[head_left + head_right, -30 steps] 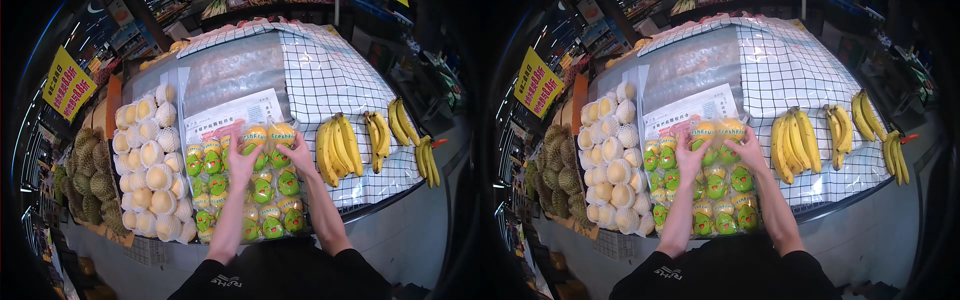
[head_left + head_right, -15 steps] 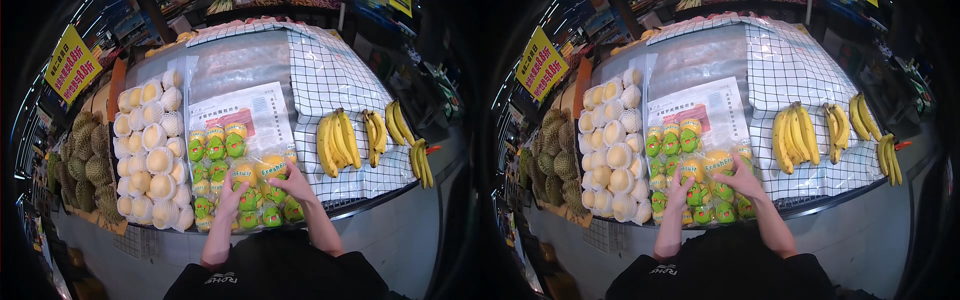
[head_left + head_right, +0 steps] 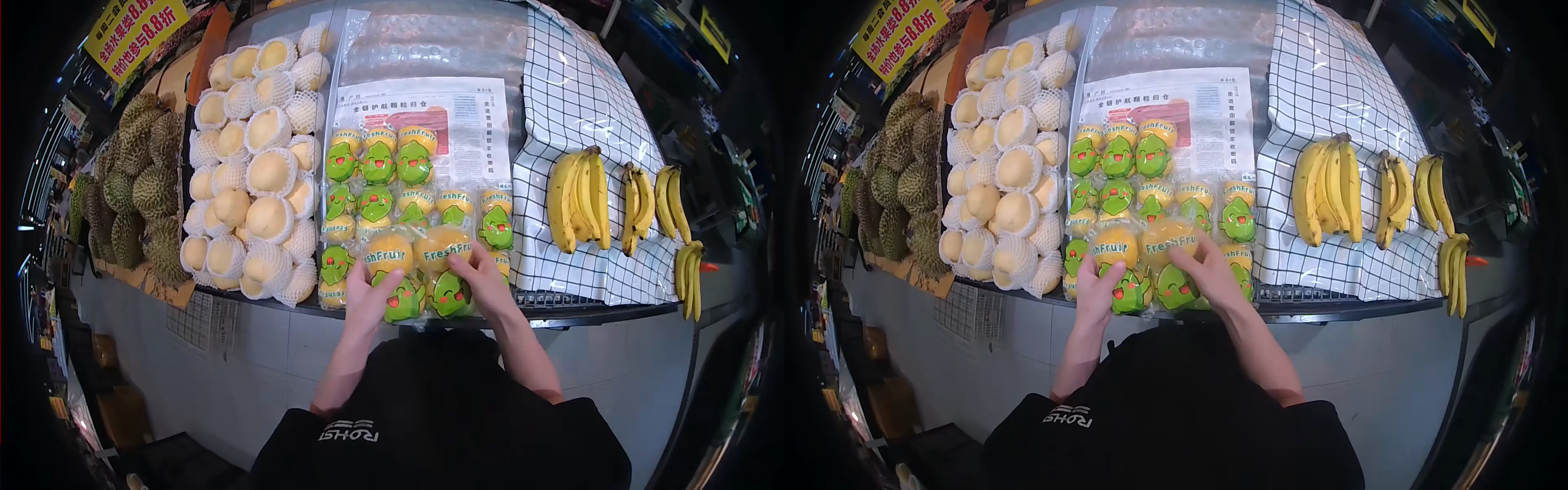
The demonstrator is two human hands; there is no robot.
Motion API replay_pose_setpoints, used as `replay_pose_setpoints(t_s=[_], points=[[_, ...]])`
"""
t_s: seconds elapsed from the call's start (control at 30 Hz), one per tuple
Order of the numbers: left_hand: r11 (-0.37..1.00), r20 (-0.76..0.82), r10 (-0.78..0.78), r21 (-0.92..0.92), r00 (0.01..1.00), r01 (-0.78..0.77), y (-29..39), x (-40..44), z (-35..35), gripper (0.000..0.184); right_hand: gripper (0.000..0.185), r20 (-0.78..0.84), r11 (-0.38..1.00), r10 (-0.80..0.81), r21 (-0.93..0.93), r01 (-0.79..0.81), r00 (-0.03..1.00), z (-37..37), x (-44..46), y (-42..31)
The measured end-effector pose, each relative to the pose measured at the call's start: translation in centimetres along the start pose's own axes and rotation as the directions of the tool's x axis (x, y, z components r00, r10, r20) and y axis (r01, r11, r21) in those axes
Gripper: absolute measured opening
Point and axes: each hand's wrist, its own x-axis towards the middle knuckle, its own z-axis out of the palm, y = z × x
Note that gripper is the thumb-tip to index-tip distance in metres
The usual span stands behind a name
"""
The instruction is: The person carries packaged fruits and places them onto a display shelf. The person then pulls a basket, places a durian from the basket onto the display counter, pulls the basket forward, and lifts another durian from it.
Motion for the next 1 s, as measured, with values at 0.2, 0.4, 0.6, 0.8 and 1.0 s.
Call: replay_pose_setpoints(t_s=[0.2,0.4,0.6,0.8,1.0], points=[[0.995,0.019,0.089,-0.042,0.996,-0.088,0.7,-1.1,0.2,0.076,0.046,-0.017,0.999,-0.045,-0.005,0.045,0.999,0.2,-0.1,0.8],[0.995,0.005,0.038,-0.097,0.999,-0.038,1.1,-1.6,0.5,0.075,0.042,-0.17,0.985,-0.165,0.023,0.171,0.972,1.8,-0.2,1.2],[0.995,-0.011,0.05,-0.089,0.999,-0.05,1.5,-1.9,0.8,0.076,0.044,-0.112,0.936,-0.353,-0.04,0.351,0.929,2.1,-0.1,2.0],[0.992,0.008,0.123,-0.038,0.992,-0.122,1.2,-1.7,0.5,0.083,0.056,-0.104,0.941,-0.319,-0.155,0.302,0.942,2.2,-0.2,1.8],[0.99,0.022,0.141,-0.036,0.99,-0.14,1.2,-1.6,0.0,0.086,0.062,-0.015,0.95,-0.289,-0.125,0.285,0.957,2.5,-1.0,0.5]])
